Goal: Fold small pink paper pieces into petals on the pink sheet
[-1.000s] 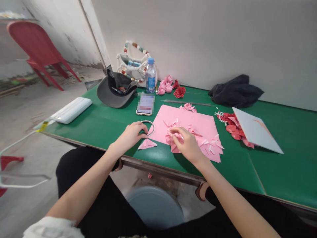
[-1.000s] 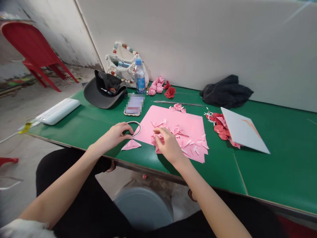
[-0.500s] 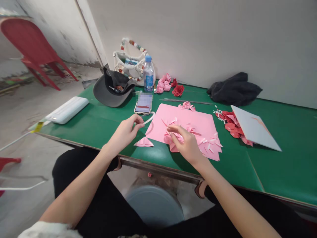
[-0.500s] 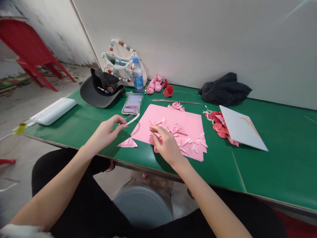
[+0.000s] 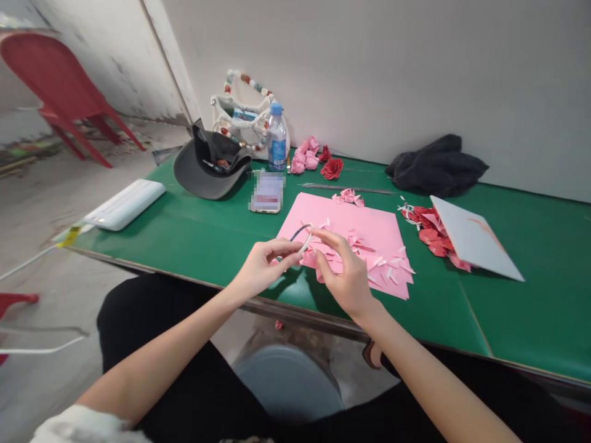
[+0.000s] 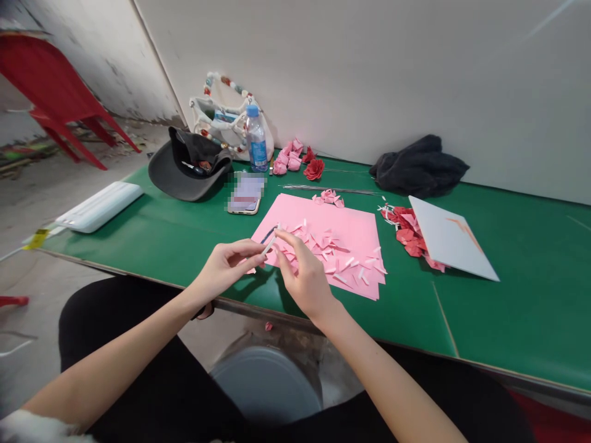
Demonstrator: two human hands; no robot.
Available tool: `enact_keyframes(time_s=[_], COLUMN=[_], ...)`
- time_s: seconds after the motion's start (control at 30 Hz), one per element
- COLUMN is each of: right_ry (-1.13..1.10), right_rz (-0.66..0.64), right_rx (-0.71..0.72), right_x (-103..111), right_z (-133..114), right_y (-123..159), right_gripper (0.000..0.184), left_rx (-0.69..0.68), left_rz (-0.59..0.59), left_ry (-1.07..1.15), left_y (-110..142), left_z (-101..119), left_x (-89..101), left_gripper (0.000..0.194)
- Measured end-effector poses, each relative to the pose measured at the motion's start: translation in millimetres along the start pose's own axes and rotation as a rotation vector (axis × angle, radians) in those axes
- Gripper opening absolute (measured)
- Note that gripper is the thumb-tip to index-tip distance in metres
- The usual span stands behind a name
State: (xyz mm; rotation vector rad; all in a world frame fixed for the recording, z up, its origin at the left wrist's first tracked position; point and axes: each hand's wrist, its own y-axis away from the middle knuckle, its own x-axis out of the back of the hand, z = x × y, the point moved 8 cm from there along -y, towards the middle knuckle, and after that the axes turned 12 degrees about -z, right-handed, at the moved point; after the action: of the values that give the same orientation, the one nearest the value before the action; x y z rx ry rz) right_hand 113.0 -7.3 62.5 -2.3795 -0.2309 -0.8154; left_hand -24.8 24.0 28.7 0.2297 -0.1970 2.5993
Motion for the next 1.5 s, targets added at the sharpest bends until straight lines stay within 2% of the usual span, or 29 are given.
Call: enact_keyframes(time_s=[0.13, 0.3, 0.47, 0.67, 0.8, 1.0, 1.3, 1.4, 1.5], right_ry=[0.025, 0.01, -0.049, -0.105, -0.118, -0.062, 0.057, 0.122, 0.132], right_rz=[-0.02, 0.057, 0.091, 0.044, 0.026, 0.022, -0.065, -0.113, -0.156], right_rx=[0.014, -0.032, -0.085, -0.119, -0.126, -0.008, 0.228, 0.304, 0.36], right_x=[-1, 3, 4, -3, -8, -9, -12, -15, -16], right_z=[-2, 2, 6, 9, 12, 3, -10, -23, -32], right_y=[1, 1, 1, 3, 4, 4, 3, 10, 13], right_gripper=[0.034, 0.023, 0.021, 0.019, 0.018, 0.015, 0.027, 0.028, 0.026], left_rx=[-0.003, -0.005, -0.051, -0.026, -0.051, -0.191, -0.194, -0.182, -0.171], left_rz=[0.037, 0.049, 0.061, 0.058, 0.095, 0.206, 0.209, 0.239, 0.428], left_ry=[0.028, -0.041, -0.065, -0.03, -0.067, -0.197, -0.211, -0.218, -0.213], left_y=[0, 0, 1, 0, 1, 7, 10, 10, 16], left_z=[-2, -5, -5, -6, -2, 9, 14, 16, 20], left_x=[-0.2, 1.6, 0.6, -1.4, 0.9, 5.6, 3.2, 17.6, 47.8], left_gripper=[0.026, 0.025, 0.021, 0.022, 0.018, 0.014, 0.015, 0.015, 0.017])
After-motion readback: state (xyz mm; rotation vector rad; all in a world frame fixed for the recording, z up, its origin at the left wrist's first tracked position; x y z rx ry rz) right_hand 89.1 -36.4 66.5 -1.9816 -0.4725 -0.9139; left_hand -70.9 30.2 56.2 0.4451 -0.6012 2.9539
